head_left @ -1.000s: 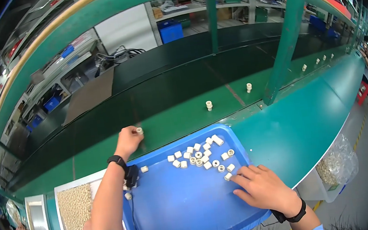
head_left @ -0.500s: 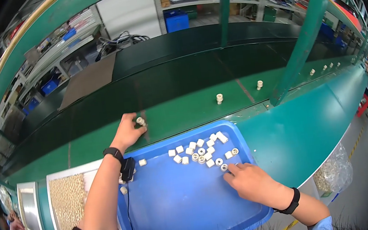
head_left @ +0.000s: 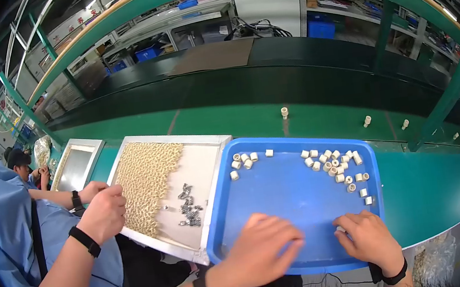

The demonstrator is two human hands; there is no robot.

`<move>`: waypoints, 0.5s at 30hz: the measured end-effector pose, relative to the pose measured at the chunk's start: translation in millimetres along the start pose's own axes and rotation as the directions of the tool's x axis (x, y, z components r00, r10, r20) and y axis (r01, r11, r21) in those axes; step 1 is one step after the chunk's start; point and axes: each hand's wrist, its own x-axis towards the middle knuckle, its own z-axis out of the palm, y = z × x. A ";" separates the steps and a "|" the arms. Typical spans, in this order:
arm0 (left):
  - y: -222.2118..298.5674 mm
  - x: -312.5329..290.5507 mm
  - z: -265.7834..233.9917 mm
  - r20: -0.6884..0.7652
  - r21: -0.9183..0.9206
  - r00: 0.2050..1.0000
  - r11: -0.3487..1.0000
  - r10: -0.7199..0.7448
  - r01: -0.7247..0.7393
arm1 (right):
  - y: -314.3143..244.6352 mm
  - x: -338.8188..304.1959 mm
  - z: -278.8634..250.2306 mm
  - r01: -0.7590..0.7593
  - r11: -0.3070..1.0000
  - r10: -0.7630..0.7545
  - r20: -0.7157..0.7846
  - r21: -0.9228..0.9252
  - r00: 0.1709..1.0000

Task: The person picks up a metal component and a white plastic sleeve, inserts the component into the sleeve by hand, and places the assembled unit onto the green conveyor belt.

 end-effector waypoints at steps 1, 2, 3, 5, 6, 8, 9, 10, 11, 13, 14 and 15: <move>-7.6 -25.3 -12.4 -0.058 0.059 0.996 0.996 -0.061 0.065 | -9.0 -0.5 1.5 0.012 1.000 -0.012 -0.004 0.015 1.000; -22.9 -45.3 -20.7 -0.139 0.112 0.984 0.986 -0.110 0.126 | -13.6 -2.9 3.3 0.003 1.000 -0.003 -0.007 0.019 1.000; -37.8 -62.5 -29.9 -0.217 0.162 0.965 0.969 -0.149 0.186 | -15.7 -5.6 6.2 -0.002 1.000 0.002 -0.014 0.012 1.000; -58.9 -98.4 -48.9 -0.323 0.307 0.911 0.882 -0.258 0.359 | -18.8 -7.2 16.4 -0.026 0.999 0.026 0.011 0.024 1.000; -74.5 -119.5 -53.9 -0.409 0.333 0.875 0.850 -0.259 0.408 | -23.0 -6.2 21.1 -0.037 0.999 0.036 0.026 0.033 0.999; -102.0 -146.2 -60.9 -0.494 0.347 0.831 0.819 -0.254 0.457 | -35.8 -0.5 28.7 -0.050 0.997 0.049 0.024 0.060 0.999; -111.9 -153.9 -65.2 -0.544 0.310 0.778 0.786 -0.315 0.535 | -42.7 4.1 31.1 -0.059 0.994 0.057 0.024 0.090 0.998; -120.8 -159.9 -69.0 -0.588 0.268 0.718 0.747 -0.373 0.608 | -48.8 8.5 33.4 -0.068 0.990 0.066 0.024 0.121 0.998; -128.3 -163.0 -71.5 -0.628 0.218 0.648 0.702 -0.430 0.677 | -53.3 12.9 35.0 -0.067 0.992 0.065 0.026 0.111 0.998; -142.8 -163.8 -76.8 -0.606 0.234 0.654 0.684 -0.453 0.691 | -61.2 20.4 39.1 -0.078 0.988 0.072 0.051 0.133 0.996; -150.3 -163.2 -79.7 -0.580 0.259 0.663 0.664 -0.474 0.702 | -65.1 23.9 40.1 -0.084 0.986 0.076 0.065 0.145 0.995; -156.7 -162.3 -82.5 -0.552 0.287 0.670 0.642 -0.496 0.711 | -68.8 27.2 40.5 -0.086 0.987 0.077 0.069 0.139 0.995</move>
